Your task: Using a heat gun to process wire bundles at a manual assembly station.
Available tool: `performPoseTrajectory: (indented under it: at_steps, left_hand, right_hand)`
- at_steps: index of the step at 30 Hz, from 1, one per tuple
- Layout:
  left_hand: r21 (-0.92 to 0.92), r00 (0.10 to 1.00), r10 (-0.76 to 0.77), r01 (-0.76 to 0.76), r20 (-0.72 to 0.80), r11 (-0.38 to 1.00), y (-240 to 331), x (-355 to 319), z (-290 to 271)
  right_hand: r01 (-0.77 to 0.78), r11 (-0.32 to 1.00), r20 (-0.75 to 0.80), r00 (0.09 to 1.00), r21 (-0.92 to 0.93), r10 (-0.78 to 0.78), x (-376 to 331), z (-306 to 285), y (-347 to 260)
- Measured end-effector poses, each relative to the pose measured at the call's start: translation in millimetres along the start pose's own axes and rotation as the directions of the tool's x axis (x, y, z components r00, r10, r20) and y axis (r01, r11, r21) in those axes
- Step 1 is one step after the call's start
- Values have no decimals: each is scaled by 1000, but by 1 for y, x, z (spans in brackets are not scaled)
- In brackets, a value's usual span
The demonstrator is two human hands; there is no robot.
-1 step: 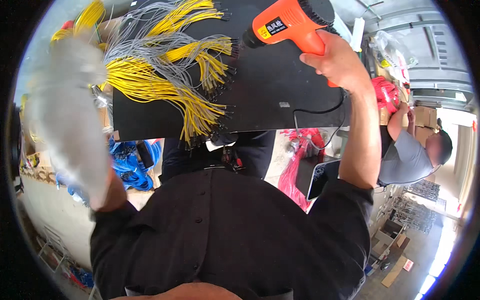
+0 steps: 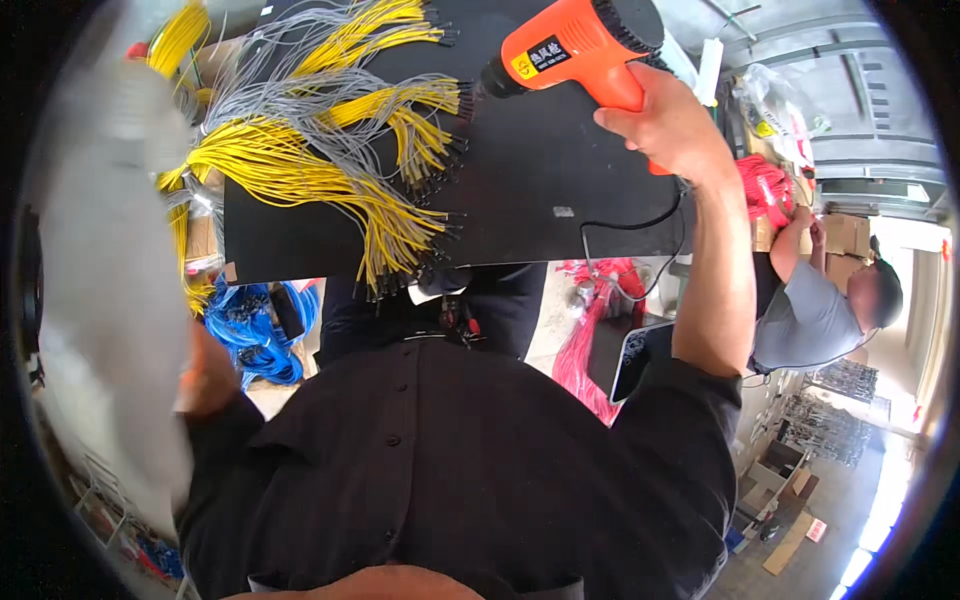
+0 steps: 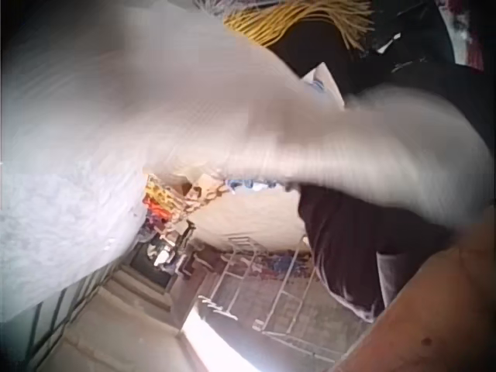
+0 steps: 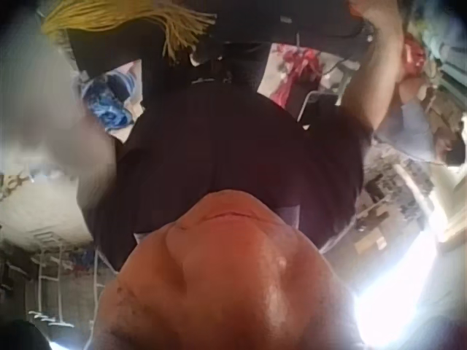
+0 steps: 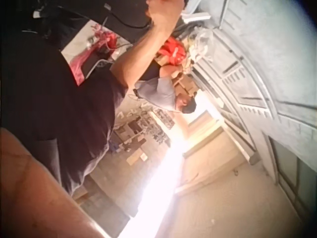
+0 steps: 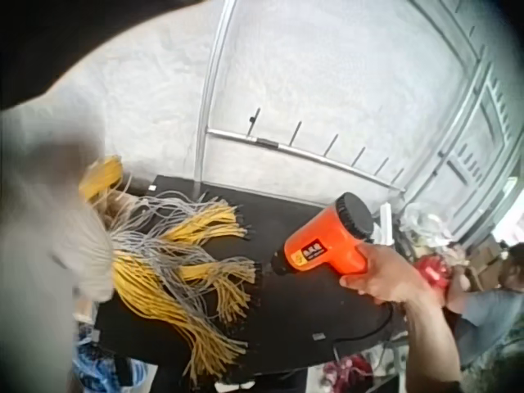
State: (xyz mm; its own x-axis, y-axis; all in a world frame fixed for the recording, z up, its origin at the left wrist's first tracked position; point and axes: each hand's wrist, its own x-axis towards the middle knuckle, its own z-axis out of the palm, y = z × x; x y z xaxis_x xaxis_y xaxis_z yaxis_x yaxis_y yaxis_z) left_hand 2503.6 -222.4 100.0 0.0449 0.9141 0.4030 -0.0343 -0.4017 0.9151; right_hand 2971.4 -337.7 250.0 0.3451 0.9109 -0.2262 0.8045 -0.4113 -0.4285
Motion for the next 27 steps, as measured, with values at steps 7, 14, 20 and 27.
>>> performPoseTrajectory:
  at_steps: [7, 14, 20, 27]
  left_hand:
    - [-32, 981, 183, -181, 67, 983, 71, 58, 56]
    - [31, 588, 790, -799, -171, 601, 173, 212, 27]
    - [109, 164, 964, -976, -209, 190, 298, 224, 33]
    - [93, 420, 905, -905, 60, 414, 251, 138, 81]
  right_hand:
    - [37, 999, -51, 998, 34, -35, 11, -31, -1]
    - [76, 989, -183, 978, -125, -99, -42, -9, 17]
    - [272, 957, -238, 928, -97, -288, -39, 22, 36]
    - [283, 947, -261, 913, -149, -314, -15, 15, 33]
